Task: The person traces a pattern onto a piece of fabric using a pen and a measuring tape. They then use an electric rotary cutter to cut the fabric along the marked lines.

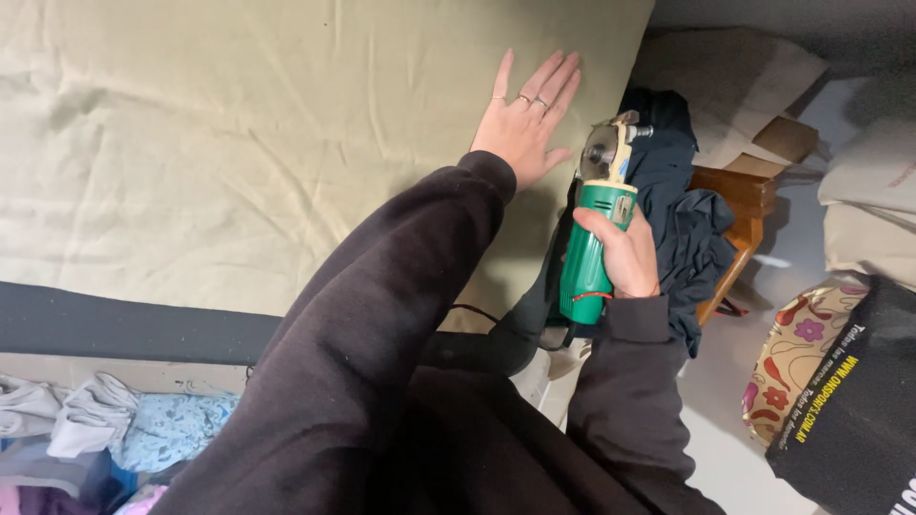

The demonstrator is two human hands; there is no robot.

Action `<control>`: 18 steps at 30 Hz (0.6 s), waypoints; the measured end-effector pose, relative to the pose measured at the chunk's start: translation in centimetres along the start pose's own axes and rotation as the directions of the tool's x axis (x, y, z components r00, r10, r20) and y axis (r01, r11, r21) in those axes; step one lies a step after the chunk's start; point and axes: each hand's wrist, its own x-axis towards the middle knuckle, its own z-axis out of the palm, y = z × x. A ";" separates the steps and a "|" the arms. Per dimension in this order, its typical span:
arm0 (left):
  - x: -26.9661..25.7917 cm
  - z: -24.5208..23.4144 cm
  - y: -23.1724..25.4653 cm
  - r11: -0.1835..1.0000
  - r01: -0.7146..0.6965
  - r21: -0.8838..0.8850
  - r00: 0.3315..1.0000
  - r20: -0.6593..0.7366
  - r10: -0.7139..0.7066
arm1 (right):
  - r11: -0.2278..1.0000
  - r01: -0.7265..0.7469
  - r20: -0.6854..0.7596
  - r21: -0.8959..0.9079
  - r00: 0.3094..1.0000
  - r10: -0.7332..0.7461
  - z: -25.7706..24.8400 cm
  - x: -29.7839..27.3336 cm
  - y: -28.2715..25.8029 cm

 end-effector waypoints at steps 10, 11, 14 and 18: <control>-0.1 -0.2 0.0 1.000 0.003 -0.002 1.000 -0.009 -0.003 | 1.000 0.016 -0.006 0.025 1.000 -0.016 0.1 1.8 -1.4; -0.1 -0.3 0.0 1.000 0.004 -0.007 1.000 -0.001 -0.004 | 1.000 0.020 -0.007 0.022 1.000 -0.020 0.1 2.1 -1.6; -0.3 -0.5 -0.1 1.000 0.004 -0.015 1.000 -0.001 -0.004 | 0.999 0.028 0.002 0.030 1.000 -0.028 -0.1 2.9 -2.2; -0.5 -0.8 -0.4 1.000 -0.022 -0.010 1.000 -0.017 0.022 | 0.998 0.042 0.033 0.040 0.998 -0.044 -0.3 4.0 -3.0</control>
